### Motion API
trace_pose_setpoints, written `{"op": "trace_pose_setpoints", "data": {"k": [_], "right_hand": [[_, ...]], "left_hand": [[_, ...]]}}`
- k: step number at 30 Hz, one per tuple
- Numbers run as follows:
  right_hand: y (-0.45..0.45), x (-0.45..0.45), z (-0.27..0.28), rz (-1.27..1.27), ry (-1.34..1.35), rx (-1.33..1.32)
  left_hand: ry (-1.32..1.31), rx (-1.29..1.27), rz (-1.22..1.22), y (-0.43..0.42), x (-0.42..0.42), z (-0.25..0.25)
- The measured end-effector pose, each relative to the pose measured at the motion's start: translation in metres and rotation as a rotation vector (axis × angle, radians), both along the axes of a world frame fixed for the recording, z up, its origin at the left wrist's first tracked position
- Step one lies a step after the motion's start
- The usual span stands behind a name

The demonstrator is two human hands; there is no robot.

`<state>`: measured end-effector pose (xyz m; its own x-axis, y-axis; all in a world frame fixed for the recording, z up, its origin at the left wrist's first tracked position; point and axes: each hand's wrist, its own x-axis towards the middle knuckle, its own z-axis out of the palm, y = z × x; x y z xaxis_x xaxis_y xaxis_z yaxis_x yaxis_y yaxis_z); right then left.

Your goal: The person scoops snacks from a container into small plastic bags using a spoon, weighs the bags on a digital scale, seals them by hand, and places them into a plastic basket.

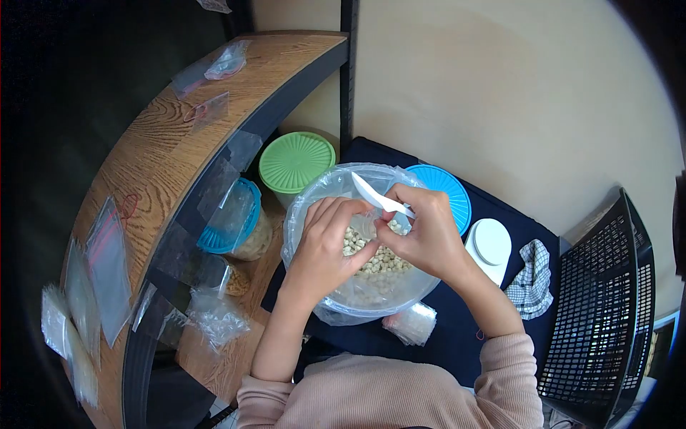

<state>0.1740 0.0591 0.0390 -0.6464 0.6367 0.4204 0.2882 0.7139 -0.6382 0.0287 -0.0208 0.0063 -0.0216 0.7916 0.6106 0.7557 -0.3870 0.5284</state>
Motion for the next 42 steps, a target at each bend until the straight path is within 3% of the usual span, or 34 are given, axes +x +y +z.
{"op": "trace_pose_setpoints", "data": {"k": [5, 12, 17, 22, 26, 28, 31, 34, 42], "right_hand": [[0.003, -0.003, 0.002, 0.04, 0.123, 0.094], [0.022, 0.034, 0.015, -0.203, -0.067, 0.103], [0.032, 0.006, -0.007, 0.003, -0.979, 0.351], [0.028, -0.048, -0.042, 0.226, -1.407, 0.437], [0.041, -0.056, -0.076, 0.254, -1.422, 0.385], [0.05, -0.052, -0.086, 0.422, -1.329, 0.115], [0.053, -0.054, -0.096, 0.441, -1.355, -0.044], [0.056, -0.057, -0.103, 0.564, -1.235, -0.119], [0.072, -0.062, -0.112, 0.576, -1.181, -0.139]], "left_hand": [[-0.119, 0.019, -0.012, 0.0, -0.001, -0.003], [-0.351, 0.093, 0.047, 0.005, -0.003, -0.008], [-0.458, 0.05, 0.042, 0.002, -0.002, -0.008], [-0.363, 0.107, 0.054, 0.004, -0.006, -0.007], [-0.311, 0.026, 0.085, 0.001, -0.006, -0.006], [-0.456, -0.005, 0.052, 0.002, -0.005, -0.008], [-0.548, 0.012, 0.05, 0.003, -0.004, -0.008], [-0.599, 0.042, 0.014, 0.005, -0.003, -0.011], [-0.603, 0.099, -0.006, 0.007, -0.006, -0.014]]}}
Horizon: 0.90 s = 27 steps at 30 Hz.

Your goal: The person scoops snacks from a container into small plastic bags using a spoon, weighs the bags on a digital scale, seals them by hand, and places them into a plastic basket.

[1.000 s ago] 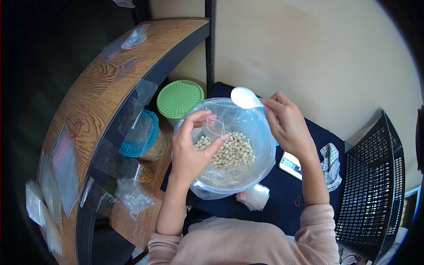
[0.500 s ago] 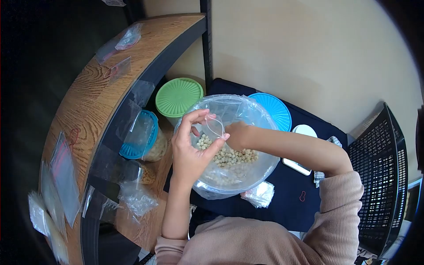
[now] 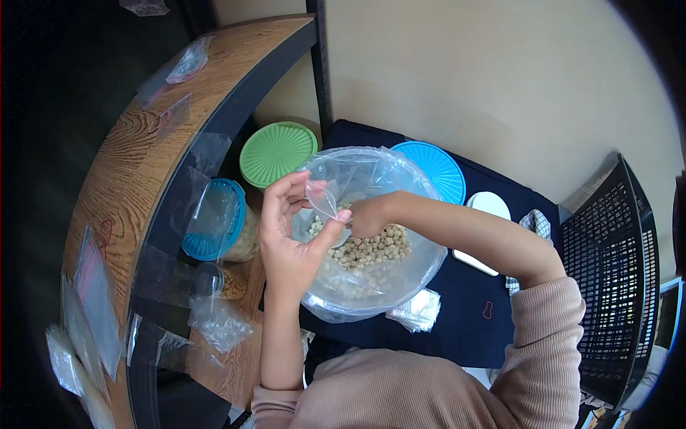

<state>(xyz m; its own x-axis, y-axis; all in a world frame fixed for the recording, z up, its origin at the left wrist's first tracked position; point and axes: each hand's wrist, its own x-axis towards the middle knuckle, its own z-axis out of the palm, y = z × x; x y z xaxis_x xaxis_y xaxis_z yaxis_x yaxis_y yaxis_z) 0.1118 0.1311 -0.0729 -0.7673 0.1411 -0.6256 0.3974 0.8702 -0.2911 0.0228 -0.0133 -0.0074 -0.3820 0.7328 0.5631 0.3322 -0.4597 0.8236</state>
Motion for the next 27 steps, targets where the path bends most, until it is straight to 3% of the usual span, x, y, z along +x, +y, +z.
{"op": "trace_pose_setpoints", "data": {"k": [2, 4, 8, 13, 19, 27], "right_hand": [[-0.003, -0.001, 0.011, -0.019, 0.028, -0.06], [-0.006, 0.001, 0.026, -0.204, 0.04, -0.175], [-0.005, 0.01, 0.048, -0.099, 0.242, -0.126], [-0.012, 0.037, 0.098, -0.202, 0.489, -0.082], [-0.011, 0.069, 0.155, -0.34, 0.45, 0.11], [-0.021, 0.091, 0.205, -0.378, 0.452, 0.184]], "left_hand": [[0.0, 0.006, 0.005, -0.001, -0.001, 0.0], [0.01, 0.045, 0.026, 0.0, -0.002, -0.001], [-0.061, 0.139, 0.073, -0.003, -0.003, -0.001], [-0.123, 0.233, 0.102, -0.006, -0.004, -0.004], [0.05, 0.021, 0.0, -0.002, -0.003, -0.001], [0.083, 0.02, -0.018, -0.002, -0.004, 0.001]]}}
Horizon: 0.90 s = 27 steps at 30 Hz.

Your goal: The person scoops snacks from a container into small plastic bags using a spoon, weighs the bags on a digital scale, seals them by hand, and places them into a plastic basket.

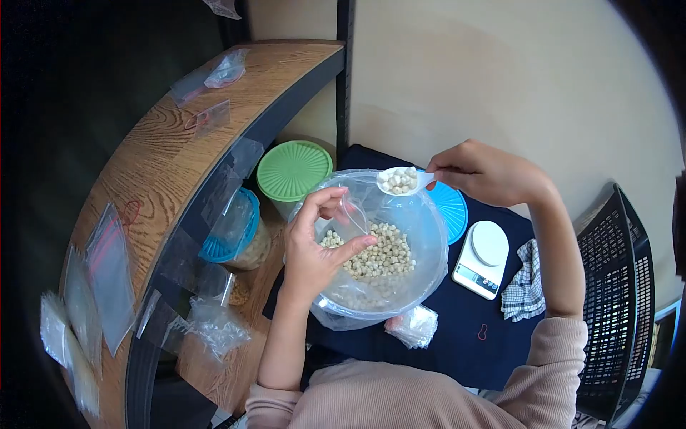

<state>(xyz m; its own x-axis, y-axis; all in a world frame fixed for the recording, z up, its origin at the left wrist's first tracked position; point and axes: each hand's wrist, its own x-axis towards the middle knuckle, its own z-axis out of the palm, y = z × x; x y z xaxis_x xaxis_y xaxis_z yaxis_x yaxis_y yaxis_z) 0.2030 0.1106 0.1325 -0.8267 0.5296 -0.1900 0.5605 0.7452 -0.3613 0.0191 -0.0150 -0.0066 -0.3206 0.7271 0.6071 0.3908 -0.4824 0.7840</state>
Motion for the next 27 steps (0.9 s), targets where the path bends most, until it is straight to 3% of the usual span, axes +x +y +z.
{"op": "trace_pose_setpoints", "data": {"k": [2, 15, 17, 20, 27], "right_hand": [[-0.006, -0.001, 0.006, -0.015, 0.005, -0.029], [-0.013, -0.01, 0.0, 0.208, 0.042, 0.076], [-0.022, -0.02, 0.001, 0.201, -0.148, 0.199], [-0.035, -0.03, 0.001, 0.17, -0.227, 0.347], [-0.073, -0.042, 0.005, 0.277, -0.142, 0.74]], "left_hand": [[0.108, -0.007, 0.035, -0.002, 0.002, 0.005], [0.16, -0.091, 0.027, -0.003, 0.005, 0.012], [0.164, -0.15, 0.008, -0.004, 0.005, 0.012], [0.222, -0.158, 0.046, -0.006, 0.007, 0.015], [0.223, -0.106, 0.08, -0.005, 0.007, 0.01]]}}
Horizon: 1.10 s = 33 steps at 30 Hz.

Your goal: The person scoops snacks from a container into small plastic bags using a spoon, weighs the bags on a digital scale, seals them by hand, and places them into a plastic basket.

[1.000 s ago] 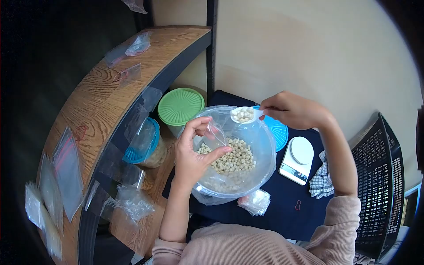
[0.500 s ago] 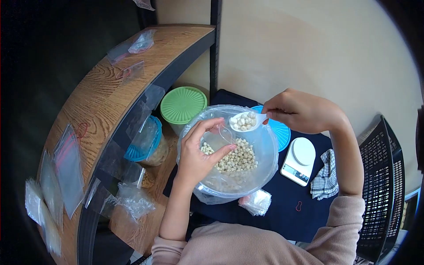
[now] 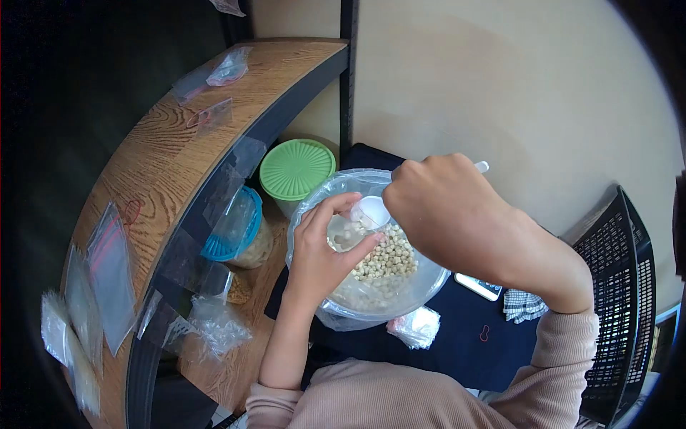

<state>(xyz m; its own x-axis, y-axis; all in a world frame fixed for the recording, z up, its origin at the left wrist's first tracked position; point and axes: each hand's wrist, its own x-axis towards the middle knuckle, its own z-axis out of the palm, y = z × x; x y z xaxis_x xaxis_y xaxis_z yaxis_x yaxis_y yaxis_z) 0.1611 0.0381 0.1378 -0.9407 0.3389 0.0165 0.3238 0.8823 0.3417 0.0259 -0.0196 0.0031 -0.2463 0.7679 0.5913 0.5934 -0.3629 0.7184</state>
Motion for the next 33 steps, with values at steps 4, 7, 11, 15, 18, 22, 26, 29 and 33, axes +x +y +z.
{"op": "trace_pose_setpoints", "data": {"k": [4, 7, 11, 15, 18, 22, 26, 29, 33], "right_hand": [[-0.006, 0.003, 0.006, -0.063, 0.018, 0.071], [0.005, 0.012, 0.009, -0.187, 0.127, 0.152], [0.016, 0.009, -0.019, -0.086, -0.067, -0.007], [0.033, -0.032, -0.099, -0.201, -0.43, -0.256], [0.056, -0.049, -0.151, -0.225, -0.505, -0.336], [0.073, -0.051, -0.194, -0.242, -0.472, -0.532], [0.084, -0.054, -0.198, -0.175, -0.649, -0.638], [0.089, -0.056, -0.21, -0.071, -0.68, -0.635], [0.077, -0.057, -0.201, -0.289, -0.466, -0.759]], "left_hand": [[-0.025, 0.03, 0.027, 0.002, -0.002, -0.004], [-0.138, 0.069, 0.05, 0.003, -0.003, -0.006], [-0.262, 0.079, 0.036, 0.003, -0.003, -0.005], [-0.136, 0.139, 0.051, 0.003, -0.007, -0.005], [-0.164, 0.093, 0.036, 0.001, -0.007, -0.004], [-0.24, 0.084, 0.027, 0.001, -0.006, -0.009], [-0.273, 0.112, 0.033, 0.003, -0.008, -0.013], [-0.275, 0.128, 0.024, 0.003, -0.009, -0.014], [-0.279, 0.11, 0.019, 0.003, -0.01, -0.015]]}}
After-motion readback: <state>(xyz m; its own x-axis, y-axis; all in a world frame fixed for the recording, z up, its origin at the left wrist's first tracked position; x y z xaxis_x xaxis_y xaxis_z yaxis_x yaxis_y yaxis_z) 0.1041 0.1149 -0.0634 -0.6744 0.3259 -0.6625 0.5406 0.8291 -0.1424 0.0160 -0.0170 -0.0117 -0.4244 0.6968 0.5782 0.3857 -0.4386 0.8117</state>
